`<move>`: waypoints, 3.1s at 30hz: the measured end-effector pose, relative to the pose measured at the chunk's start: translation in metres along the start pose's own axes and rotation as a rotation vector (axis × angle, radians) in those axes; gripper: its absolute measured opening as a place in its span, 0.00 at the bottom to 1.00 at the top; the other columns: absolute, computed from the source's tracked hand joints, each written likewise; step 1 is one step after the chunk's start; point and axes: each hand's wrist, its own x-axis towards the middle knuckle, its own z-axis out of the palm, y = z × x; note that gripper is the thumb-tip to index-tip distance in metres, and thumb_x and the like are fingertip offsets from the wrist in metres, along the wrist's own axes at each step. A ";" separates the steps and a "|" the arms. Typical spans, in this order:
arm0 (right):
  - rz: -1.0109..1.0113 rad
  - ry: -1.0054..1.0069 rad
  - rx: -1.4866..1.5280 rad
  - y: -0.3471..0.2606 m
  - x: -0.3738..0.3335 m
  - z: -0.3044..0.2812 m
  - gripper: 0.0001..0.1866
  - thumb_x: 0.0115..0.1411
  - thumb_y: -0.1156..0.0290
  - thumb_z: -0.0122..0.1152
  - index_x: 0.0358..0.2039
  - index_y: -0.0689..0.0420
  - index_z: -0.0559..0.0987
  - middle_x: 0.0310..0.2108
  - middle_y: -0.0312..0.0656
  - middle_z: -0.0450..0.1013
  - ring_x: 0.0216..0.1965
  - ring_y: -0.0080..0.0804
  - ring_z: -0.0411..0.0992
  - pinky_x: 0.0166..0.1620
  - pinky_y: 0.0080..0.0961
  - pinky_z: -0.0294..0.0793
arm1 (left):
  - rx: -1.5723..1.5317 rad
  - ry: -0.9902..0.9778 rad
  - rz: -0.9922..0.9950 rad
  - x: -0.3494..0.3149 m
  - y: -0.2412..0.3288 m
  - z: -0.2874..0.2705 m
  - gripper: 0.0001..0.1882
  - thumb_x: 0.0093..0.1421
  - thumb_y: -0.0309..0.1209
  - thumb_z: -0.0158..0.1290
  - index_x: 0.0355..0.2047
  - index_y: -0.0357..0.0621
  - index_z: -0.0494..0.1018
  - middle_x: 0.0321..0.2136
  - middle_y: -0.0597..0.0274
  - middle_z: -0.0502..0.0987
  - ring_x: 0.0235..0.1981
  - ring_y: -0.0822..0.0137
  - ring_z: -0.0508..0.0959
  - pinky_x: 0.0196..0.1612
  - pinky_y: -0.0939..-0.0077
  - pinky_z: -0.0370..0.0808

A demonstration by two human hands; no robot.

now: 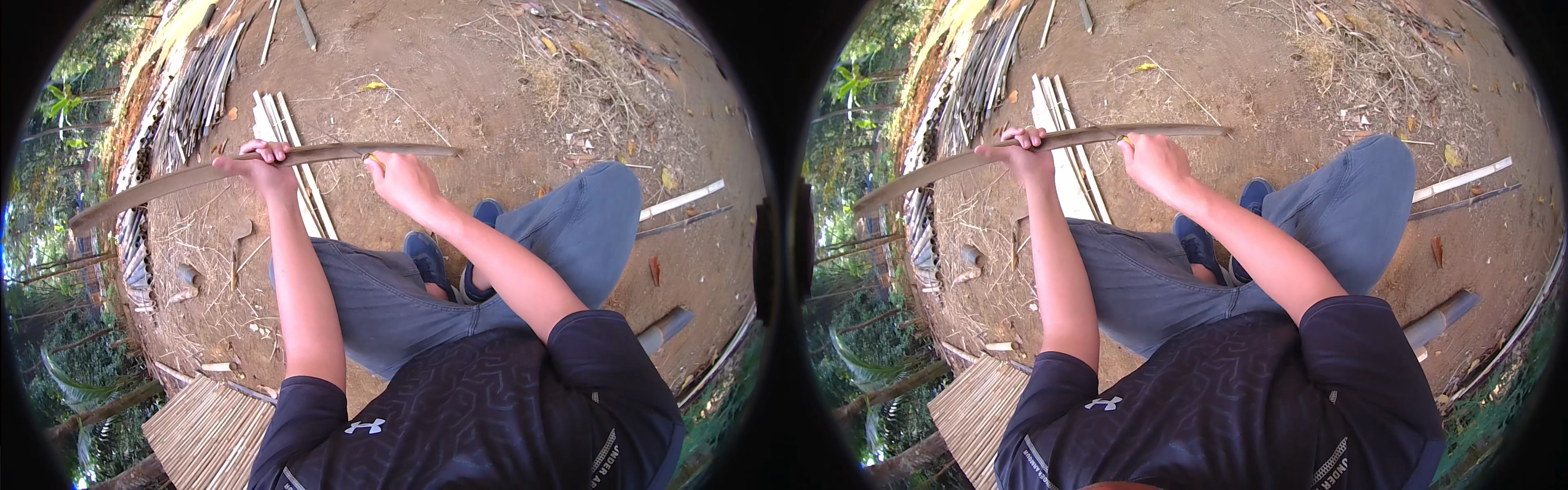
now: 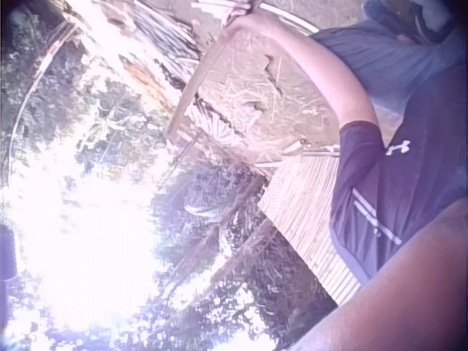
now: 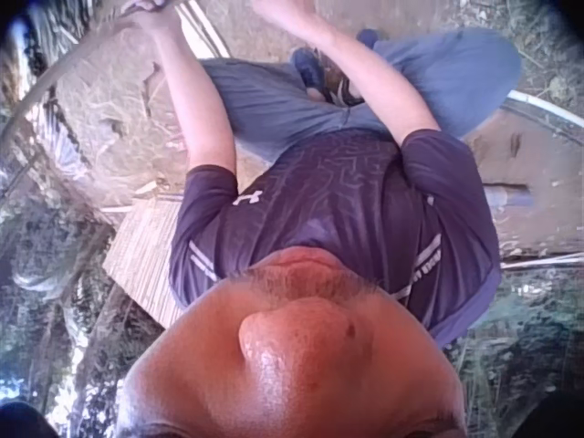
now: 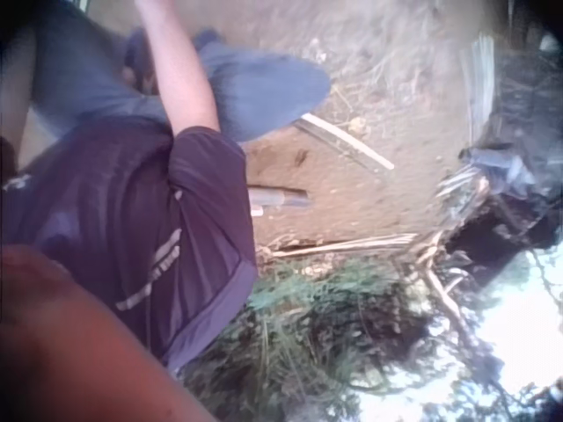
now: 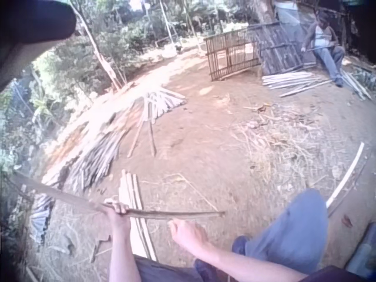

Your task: The person shaves and smooths a long piece of bamboo using a knife while sitting in an outdoor yard.

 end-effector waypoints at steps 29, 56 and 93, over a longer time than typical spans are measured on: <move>0.108 -0.068 -0.327 0.004 0.017 -0.022 0.20 0.67 0.59 0.49 0.37 0.63 0.81 0.28 0.60 0.76 0.34 0.58 0.76 0.40 0.43 0.73 | 0.026 -0.231 0.188 -0.022 0.000 0.032 0.42 0.59 0.70 0.39 0.19 0.37 0.69 0.11 0.66 0.63 0.14 0.69 0.71 0.22 0.72 0.74; 0.065 -0.011 -0.262 0.008 0.017 -0.004 0.19 0.66 0.58 0.49 0.38 0.59 0.82 0.29 0.59 0.77 0.36 0.56 0.78 0.41 0.43 0.74 | 0.065 -0.172 0.175 -0.019 -0.002 0.026 0.42 0.58 0.70 0.40 0.18 0.38 0.70 0.11 0.67 0.62 0.14 0.71 0.71 0.23 0.74 0.74; 0.212 -0.028 -0.293 0.079 0.037 0.009 0.21 0.68 0.56 0.46 0.40 0.59 0.81 0.33 0.59 0.77 0.39 0.59 0.76 0.43 0.50 0.74 | 0.020 -0.091 0.161 -0.002 -0.005 0.022 0.41 0.60 0.69 0.37 0.18 0.38 0.67 0.11 0.65 0.61 0.13 0.69 0.69 0.23 0.68 0.76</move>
